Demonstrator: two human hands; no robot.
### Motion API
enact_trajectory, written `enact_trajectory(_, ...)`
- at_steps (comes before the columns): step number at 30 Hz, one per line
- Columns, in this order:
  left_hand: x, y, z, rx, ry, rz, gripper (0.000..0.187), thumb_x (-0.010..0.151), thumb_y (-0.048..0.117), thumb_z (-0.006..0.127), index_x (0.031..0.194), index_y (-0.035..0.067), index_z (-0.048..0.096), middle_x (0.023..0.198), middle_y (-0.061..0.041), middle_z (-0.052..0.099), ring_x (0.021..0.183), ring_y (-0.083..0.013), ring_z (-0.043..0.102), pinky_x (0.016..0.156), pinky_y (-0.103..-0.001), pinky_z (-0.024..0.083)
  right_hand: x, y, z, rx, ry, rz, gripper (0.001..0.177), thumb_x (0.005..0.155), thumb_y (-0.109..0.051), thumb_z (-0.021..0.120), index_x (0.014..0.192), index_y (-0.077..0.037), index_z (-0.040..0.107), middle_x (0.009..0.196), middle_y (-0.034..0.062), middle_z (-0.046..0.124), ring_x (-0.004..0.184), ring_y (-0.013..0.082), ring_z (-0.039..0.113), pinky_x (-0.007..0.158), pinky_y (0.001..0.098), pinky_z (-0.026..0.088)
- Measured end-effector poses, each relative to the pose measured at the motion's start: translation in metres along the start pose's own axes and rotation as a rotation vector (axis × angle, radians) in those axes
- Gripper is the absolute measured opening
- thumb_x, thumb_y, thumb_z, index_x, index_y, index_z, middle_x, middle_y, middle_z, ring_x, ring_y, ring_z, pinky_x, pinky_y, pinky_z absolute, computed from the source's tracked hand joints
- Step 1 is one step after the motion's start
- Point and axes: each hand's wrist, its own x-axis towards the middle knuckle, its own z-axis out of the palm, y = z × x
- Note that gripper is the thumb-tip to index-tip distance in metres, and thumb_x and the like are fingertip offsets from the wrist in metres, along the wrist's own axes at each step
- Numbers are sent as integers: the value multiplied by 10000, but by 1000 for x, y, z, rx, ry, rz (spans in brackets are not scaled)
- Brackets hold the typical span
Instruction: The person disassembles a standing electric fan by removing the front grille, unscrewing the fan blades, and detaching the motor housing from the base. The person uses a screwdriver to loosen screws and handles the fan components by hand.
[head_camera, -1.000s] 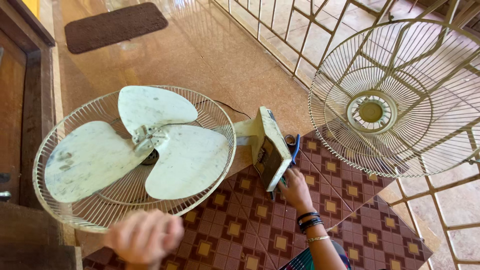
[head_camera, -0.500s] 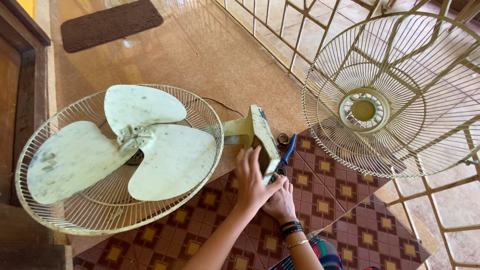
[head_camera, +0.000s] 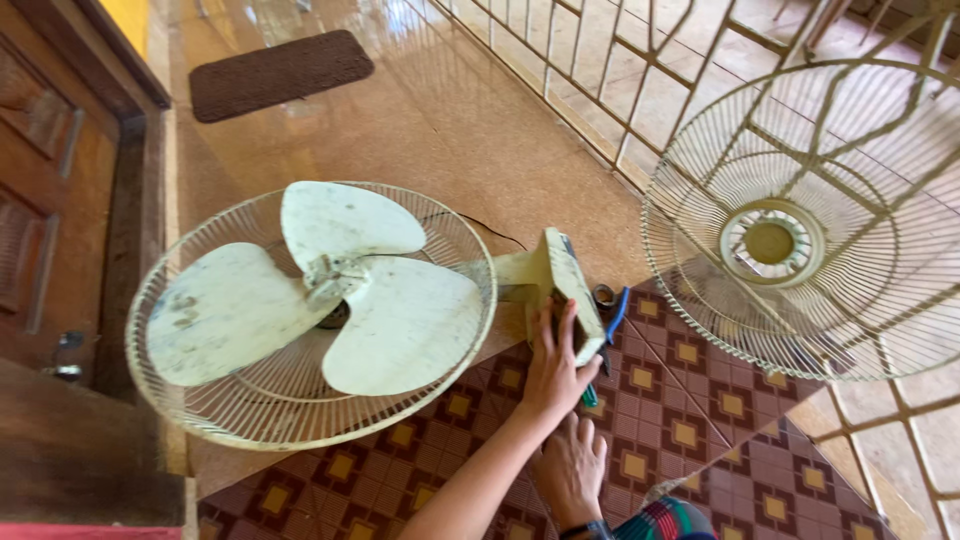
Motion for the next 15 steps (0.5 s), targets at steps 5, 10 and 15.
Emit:
enact_trajectory(5,-23,17,-64,-199,-172,-50,1117,852,454,818,1625,88,99,1670,-279,2,1453,-507,204,996,-590,474,-15,-8,-6,-96,-381,91,651,1035,-620,384,1149,-66,705,1184,115,610,1110,207,641,941,386,564)
enact_trajectory(10,-68,35,-153,-62,-43,356,276,995,404,756,1109,160,692,1416,-95,672,1345,-331,645,1083,-393,529,-19,4,-20,10,-411,23,649,1043,-610,253,1399,-115,474,949,122,733,922,198,782,879,397,642)
enact_trajectory(15,-80,4,-284,153,-68,92,293,957,321,720,1043,44,754,994,-82,770,933,-207,719,829,-347,572,-27,10,-62,72,-266,16,506,978,-584,457,1216,-188,662,938,58,819,872,143,810,885,347,644)
